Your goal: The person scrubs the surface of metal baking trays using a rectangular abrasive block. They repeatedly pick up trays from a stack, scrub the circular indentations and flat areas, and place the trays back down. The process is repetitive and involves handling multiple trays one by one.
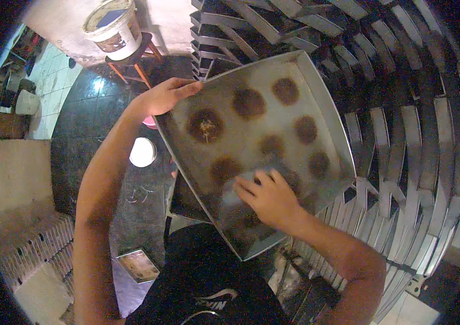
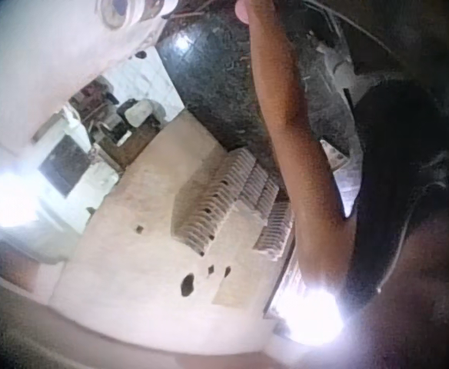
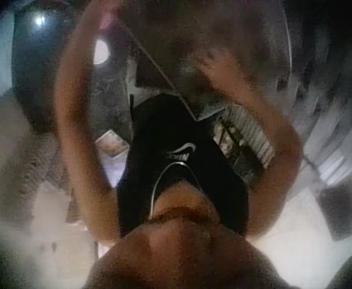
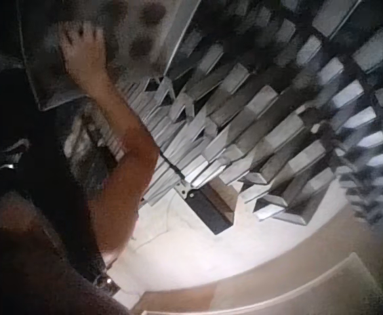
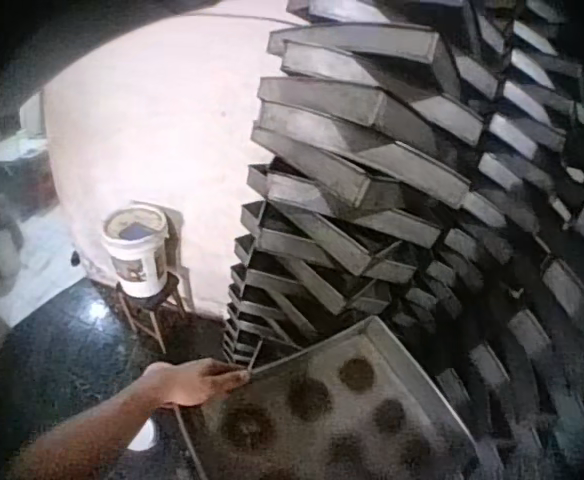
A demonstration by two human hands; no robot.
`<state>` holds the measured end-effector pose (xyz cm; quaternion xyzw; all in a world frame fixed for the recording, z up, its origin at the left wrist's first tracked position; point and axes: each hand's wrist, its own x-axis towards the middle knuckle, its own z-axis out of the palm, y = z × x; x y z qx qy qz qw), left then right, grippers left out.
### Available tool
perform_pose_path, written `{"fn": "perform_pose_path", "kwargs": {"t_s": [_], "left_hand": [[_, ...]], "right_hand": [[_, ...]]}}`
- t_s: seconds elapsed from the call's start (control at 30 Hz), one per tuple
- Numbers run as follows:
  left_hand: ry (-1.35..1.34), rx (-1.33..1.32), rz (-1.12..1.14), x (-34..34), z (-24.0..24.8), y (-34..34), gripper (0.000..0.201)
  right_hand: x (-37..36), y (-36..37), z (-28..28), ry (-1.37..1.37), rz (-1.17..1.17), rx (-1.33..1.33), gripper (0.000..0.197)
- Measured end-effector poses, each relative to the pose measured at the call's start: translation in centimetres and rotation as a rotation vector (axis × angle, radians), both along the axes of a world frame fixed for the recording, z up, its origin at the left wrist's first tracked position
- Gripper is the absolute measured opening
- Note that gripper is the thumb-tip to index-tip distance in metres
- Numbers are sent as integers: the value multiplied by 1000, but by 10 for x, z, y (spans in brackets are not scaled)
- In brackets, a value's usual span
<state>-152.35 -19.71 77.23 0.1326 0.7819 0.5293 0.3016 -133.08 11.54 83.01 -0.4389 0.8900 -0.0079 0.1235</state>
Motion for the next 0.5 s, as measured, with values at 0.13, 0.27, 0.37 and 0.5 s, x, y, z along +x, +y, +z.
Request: {"fn": "perform_pose_path", "kwargs": {"t_s": [0.13,0.27,0.37,0.5], "left_hand": [[56,-233,5,11,46,12,61],[-34,-157,-32,5,39,12,62],[2,-136,13,4,27,5,62],[-20,-105,-39,-3,12,4,63]], "right_hand": [[-31,-16,-6,112,-20,-24,44],[-86,-53,-8,98,-104,-40,43],[-42,-30,-10,80,-109,-102,38],[-59,-38,-19,202,-121,-91,35]]}}
